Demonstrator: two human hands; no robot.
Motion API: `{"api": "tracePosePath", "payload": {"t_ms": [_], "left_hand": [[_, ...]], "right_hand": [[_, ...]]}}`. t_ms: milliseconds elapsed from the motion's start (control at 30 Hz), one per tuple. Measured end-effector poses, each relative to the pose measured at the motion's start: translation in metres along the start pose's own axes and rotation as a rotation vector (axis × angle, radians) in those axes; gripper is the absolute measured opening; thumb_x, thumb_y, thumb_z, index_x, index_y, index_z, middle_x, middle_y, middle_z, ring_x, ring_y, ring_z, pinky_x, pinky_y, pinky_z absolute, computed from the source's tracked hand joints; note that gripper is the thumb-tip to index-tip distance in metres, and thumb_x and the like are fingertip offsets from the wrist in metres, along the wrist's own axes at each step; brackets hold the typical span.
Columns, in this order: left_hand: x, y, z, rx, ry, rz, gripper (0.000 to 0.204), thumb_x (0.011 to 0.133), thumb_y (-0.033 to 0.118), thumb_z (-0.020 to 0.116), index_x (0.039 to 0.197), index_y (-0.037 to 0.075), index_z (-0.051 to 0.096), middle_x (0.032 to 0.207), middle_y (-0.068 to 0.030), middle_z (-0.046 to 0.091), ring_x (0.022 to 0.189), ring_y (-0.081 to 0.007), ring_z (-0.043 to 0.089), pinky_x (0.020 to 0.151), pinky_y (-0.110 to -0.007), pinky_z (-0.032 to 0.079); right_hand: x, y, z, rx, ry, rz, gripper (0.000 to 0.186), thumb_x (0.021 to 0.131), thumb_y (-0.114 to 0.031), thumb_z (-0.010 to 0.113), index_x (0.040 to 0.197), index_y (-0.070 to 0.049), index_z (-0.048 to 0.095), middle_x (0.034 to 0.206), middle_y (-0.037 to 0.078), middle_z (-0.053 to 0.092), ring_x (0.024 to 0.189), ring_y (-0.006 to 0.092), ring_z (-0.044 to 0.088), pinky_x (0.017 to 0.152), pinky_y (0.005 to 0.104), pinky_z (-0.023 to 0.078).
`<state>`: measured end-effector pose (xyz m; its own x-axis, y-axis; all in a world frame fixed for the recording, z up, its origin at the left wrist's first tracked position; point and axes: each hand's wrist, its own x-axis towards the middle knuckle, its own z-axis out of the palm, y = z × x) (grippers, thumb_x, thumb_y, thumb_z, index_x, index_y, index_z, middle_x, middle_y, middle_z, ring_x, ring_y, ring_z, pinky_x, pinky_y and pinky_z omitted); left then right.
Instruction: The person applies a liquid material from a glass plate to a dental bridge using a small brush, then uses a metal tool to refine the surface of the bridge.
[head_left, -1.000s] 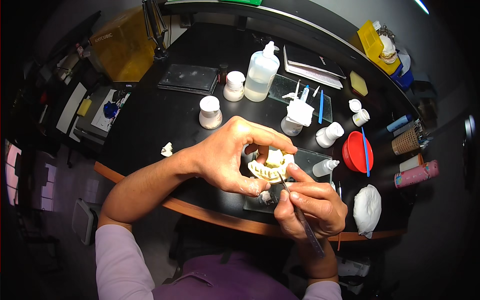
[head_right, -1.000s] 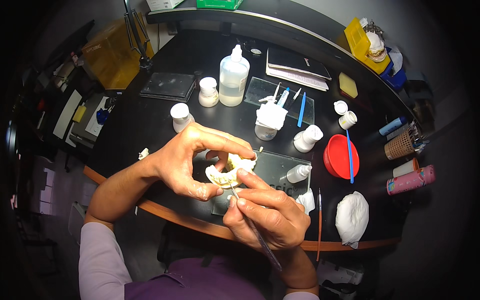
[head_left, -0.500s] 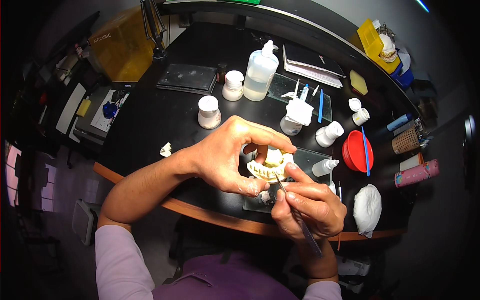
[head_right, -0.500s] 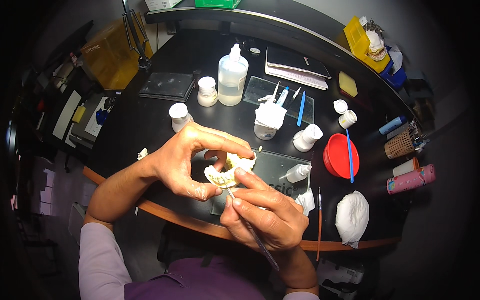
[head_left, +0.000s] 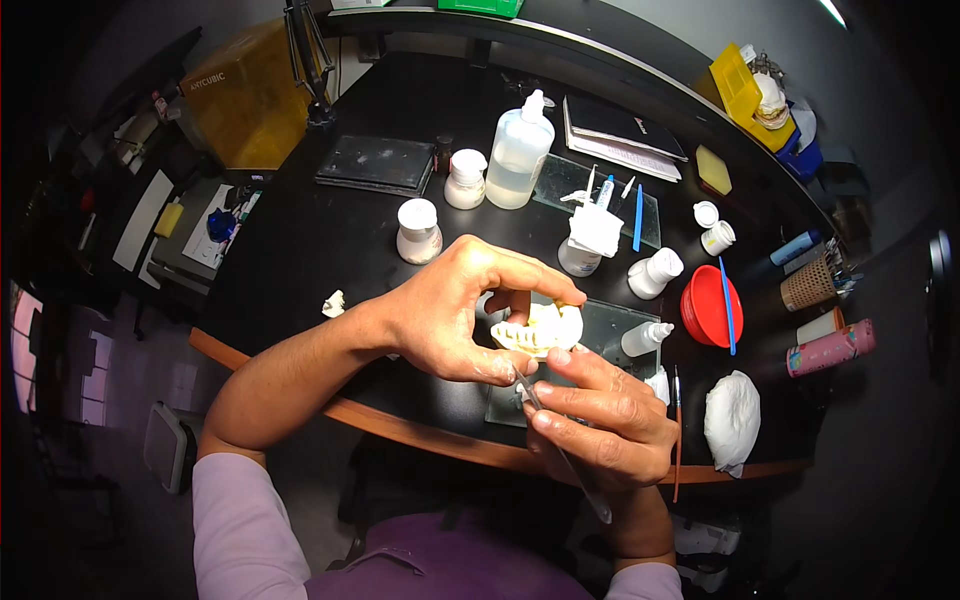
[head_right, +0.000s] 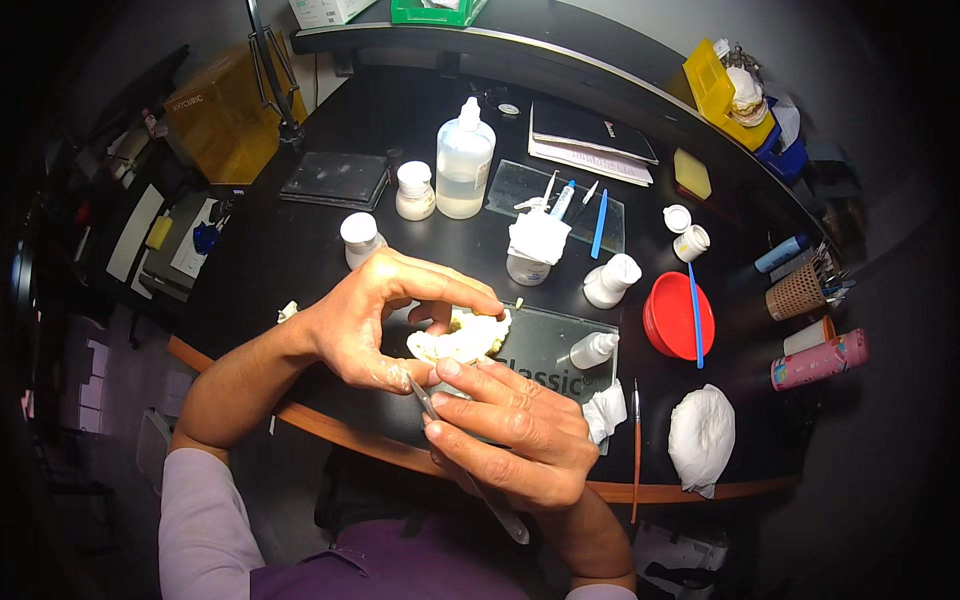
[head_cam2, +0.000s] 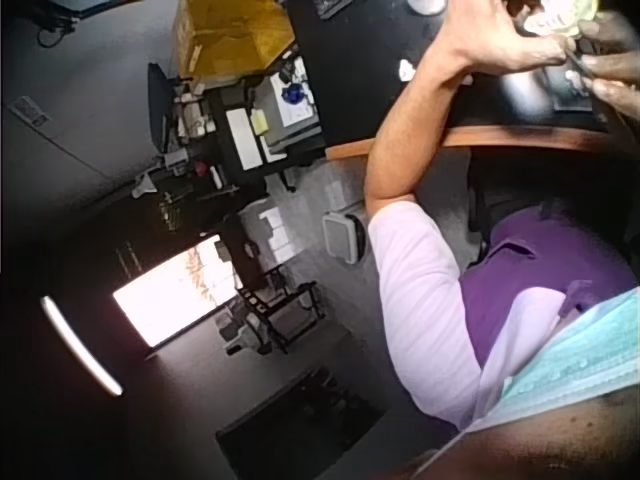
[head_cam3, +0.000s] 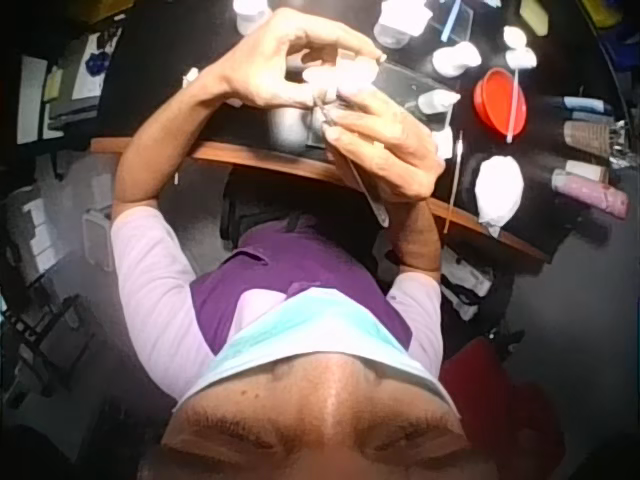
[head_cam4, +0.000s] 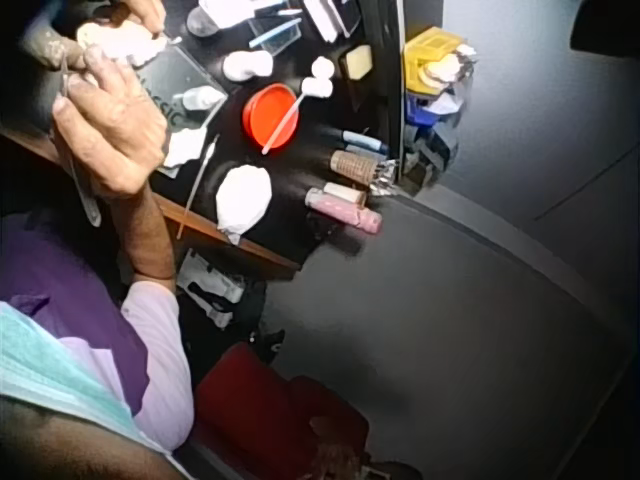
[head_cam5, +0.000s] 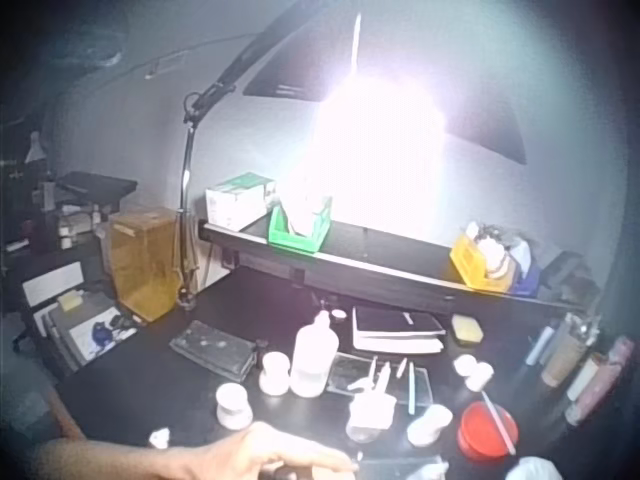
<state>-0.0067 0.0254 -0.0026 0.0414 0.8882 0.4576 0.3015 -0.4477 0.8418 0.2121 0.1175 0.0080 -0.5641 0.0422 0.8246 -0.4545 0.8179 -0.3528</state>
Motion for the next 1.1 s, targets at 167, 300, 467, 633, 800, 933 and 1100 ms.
{"api": "tracePosePath", "payload": {"t_ms": [167,300,467,633,800,933,1100], "left_hand": [[0.001,0.002,0.002,-0.042,0.000,-0.013,0.063,0.068,0.018,0.080,0.126,-0.003,0.071,0.106,-0.0107,0.075,0.077,-0.0107,0.062,0.070,-0.027,0.052],[0.000,0.001,0.002,-0.045,0.000,0.000,0.065,0.065,0.018,0.079,0.126,-0.003,0.071,0.114,-0.0129,0.074,0.079,-0.0124,0.061,0.071,-0.027,0.052],[0.001,0.001,-0.002,-0.005,-0.047,0.020,0.066,0.065,0.013,0.079,0.129,-0.003,0.071,0.129,-0.0195,0.072,0.081,-0.0155,0.067,0.070,-0.029,0.057],[0.002,0.000,0.000,-0.029,-0.022,0.049,0.068,0.065,0.013,0.082,0.130,-0.003,0.071,0.129,-0.0191,0.071,0.079,-0.0147,0.067,0.069,-0.028,0.057],[0.002,0.001,0.000,-0.027,-0.029,0.051,0.068,0.066,0.014,0.083,0.130,-0.004,0.070,0.128,-0.0185,0.071,0.079,-0.0143,0.066,0.069,-0.027,0.056],[0.001,0.001,0.001,-0.028,-0.023,0.046,0.068,0.066,0.014,0.083,0.130,-0.004,0.070,0.128,-0.0182,0.071,0.078,-0.0141,0.066,0.069,-0.027,0.057],[0.001,0.004,0.001,-0.015,-0.025,-0.012,0.068,0.065,0.014,0.084,0.130,-0.004,0.070,0.127,-0.0180,0.072,0.079,-0.0135,0.066,0.069,-0.027,0.057]], "right_hand": [[-0.003,-0.003,0.001,0.041,0.095,0.050,0.024,0.076,0.000,0.088,0.095,-0.008,0.075,0.094,0.009,0.076,0.102,0.0340,0.078,0.091,0.0468,0.065],[-0.006,-0.001,0.005,0.037,0.178,0.141,0.028,0.074,0.004,0.086,0.096,-0.006,0.072,0.093,0.011,0.073,0.103,0.0366,0.077,0.094,0.0482,0.064],[-0.006,0.002,0.005,0.009,0.181,0.140,0.030,0.075,0.007,0.084,0.099,-0.005,0.071,0.091,0.012,0.072,0.103,0.0368,0.077,0.095,0.0488,0.064],[-0.007,0.003,0.008,0.020,0.193,0.119,0.030,0.076,0.005,0.085,0.100,-0.004,0.068,0.091,0.011,0.072,0.103,0.0360,0.077,0.094,0.0483,0.064],[-0.007,0.002,0.007,-0.022,0.176,0.098,0.030,0.077,0.005,0.085,0.100,-0.005,0.068,0.091,0.010,0.072,0.103,0.0354,0.077,0.094,0.0479,0.064],[-0.007,0.001,0.008,-0.027,0.180,0.110,0.030,0.076,0.006,0.085,0.099,-0.005,0.068,0.092,0.011,0.073,0.102,0.0355,0.078,0.094,0.0470,0.065],[-0.007,0.001,0.008,-0.013,0.180,0.139,0.029,0.076,0.006,0.085,0.098,-0.004,0.069,0.091,0.012,0.073,0.102,0.0363,0.078,0.093,0.0466,0.065]]}}
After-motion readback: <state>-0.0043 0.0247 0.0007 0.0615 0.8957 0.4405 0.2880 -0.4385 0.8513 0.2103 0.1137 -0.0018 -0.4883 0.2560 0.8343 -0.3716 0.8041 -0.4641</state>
